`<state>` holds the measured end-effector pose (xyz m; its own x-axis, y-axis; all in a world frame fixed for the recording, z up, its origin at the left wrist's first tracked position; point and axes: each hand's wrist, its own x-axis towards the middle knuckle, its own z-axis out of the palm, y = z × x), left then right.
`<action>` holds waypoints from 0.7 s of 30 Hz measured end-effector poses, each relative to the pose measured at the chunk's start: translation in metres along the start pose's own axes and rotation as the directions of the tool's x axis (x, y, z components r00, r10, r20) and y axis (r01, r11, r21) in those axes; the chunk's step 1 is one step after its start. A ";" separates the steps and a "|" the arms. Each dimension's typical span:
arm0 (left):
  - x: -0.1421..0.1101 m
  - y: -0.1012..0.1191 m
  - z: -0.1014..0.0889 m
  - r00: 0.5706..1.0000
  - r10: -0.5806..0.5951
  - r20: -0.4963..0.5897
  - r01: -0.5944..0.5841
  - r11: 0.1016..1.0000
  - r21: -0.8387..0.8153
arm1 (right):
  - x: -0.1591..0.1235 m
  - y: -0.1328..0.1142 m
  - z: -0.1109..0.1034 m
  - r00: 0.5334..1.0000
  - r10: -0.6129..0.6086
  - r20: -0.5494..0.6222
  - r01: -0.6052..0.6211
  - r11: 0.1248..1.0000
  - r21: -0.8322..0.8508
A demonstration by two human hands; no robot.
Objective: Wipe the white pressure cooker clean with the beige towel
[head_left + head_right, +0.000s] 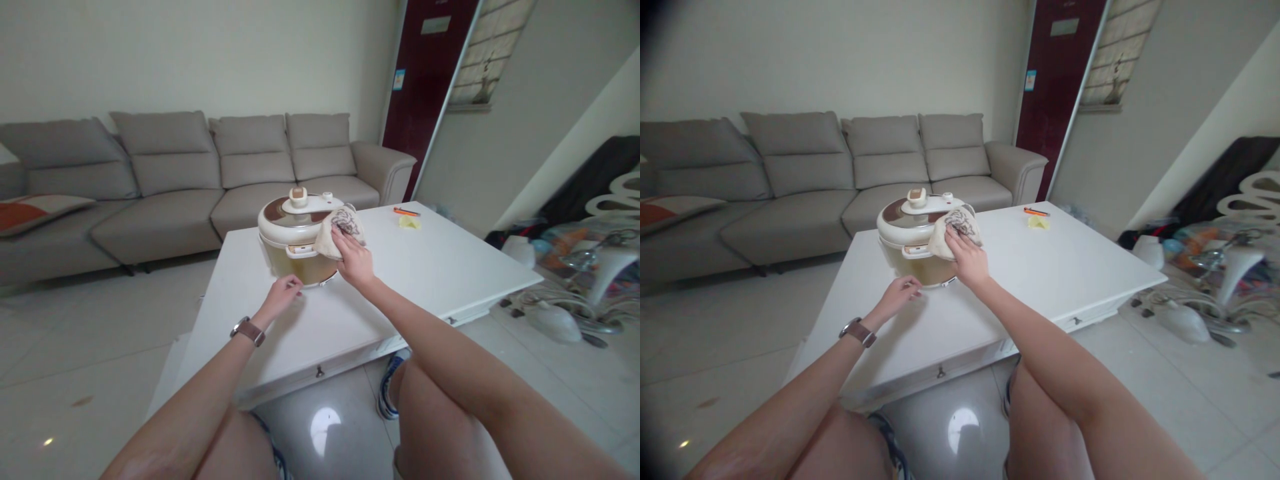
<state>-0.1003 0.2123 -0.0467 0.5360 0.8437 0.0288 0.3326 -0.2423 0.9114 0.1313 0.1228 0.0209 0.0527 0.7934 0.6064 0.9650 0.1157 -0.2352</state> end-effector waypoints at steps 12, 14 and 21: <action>-0.004 0.002 -0.004 1.000 -0.010 -0.009 0.010 1.000 0.014 | 0.017 0.029 0.019 0.931 0.326 -0.165 -0.247 0.894 0.373; -0.005 0.003 -0.004 1.000 -0.005 -0.004 0.005 1.000 0.017 | 0.026 0.036 0.023 0.870 0.428 -0.243 -0.270 0.828 0.491; -0.007 0.002 -0.004 0.999 0.012 0.032 -0.012 1.000 0.011 | 0.063 0.015 0.011 0.922 0.263 -0.285 -0.153 0.922 0.356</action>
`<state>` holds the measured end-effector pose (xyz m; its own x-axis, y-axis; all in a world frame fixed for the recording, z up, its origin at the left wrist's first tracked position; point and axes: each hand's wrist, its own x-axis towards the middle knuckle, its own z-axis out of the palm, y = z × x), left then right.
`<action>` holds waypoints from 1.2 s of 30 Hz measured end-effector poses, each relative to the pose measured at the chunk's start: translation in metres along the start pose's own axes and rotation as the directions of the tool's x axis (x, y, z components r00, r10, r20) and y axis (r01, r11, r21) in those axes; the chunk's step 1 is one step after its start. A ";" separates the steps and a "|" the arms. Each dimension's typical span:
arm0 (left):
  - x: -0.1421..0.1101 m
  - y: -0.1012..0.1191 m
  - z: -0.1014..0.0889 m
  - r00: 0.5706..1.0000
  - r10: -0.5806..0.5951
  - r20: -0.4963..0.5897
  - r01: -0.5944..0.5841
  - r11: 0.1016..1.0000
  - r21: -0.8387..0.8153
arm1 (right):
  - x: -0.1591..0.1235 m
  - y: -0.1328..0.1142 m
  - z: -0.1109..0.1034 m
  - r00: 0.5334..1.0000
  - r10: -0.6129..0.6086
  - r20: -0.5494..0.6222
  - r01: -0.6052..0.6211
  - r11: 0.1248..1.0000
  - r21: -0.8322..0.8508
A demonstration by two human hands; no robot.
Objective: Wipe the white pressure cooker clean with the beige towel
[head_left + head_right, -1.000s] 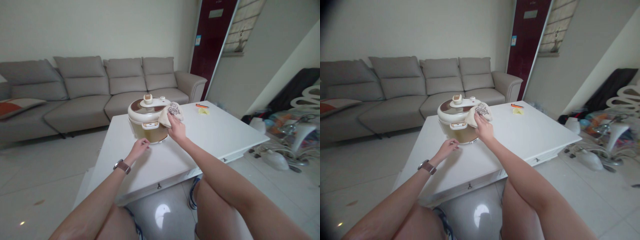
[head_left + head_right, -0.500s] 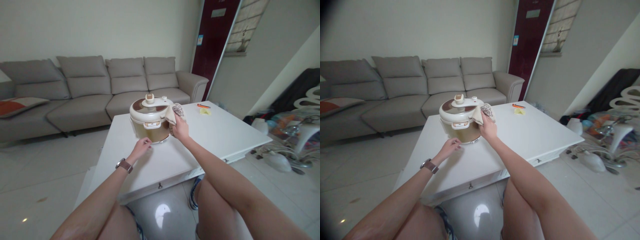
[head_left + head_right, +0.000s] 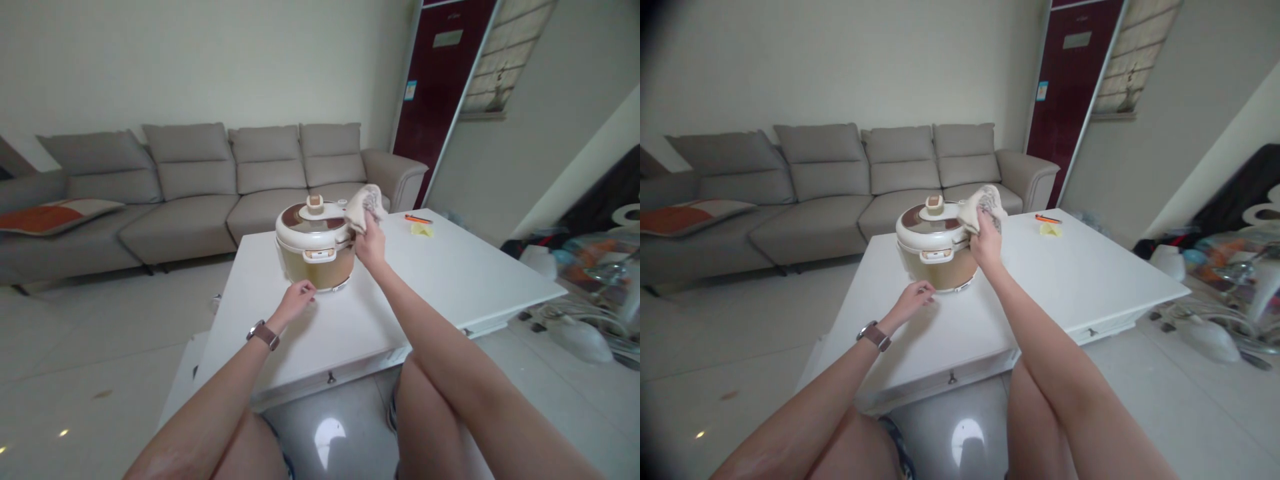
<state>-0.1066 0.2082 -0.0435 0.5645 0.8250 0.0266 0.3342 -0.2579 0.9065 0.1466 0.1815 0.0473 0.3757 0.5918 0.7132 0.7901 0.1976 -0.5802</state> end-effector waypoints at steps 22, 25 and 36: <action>-0.010 -0.022 -0.022 0.997 -0.078 0.010 0.079 0.996 -0.028 | -0.016 -0.004 0.004 0.964 -0.215 0.158 0.223 0.974 -0.034; -0.010 -0.021 -0.021 0.997 -0.070 0.008 0.070 0.997 -0.014 | -0.016 0.015 0.004 0.997 -0.076 0.028 0.074 0.995 0.061; -0.004 -0.027 -0.014 0.997 -0.074 0.025 0.074 0.997 -0.010 | -0.030 0.055 0.013 0.873 0.417 -0.252 -0.320 0.881 0.349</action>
<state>-0.1285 0.2188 -0.0618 0.5571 0.8289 -0.0508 0.3677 -0.1913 0.9101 0.1729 0.1848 -0.0110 0.7797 0.4022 0.4798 0.4065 0.2576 -0.8766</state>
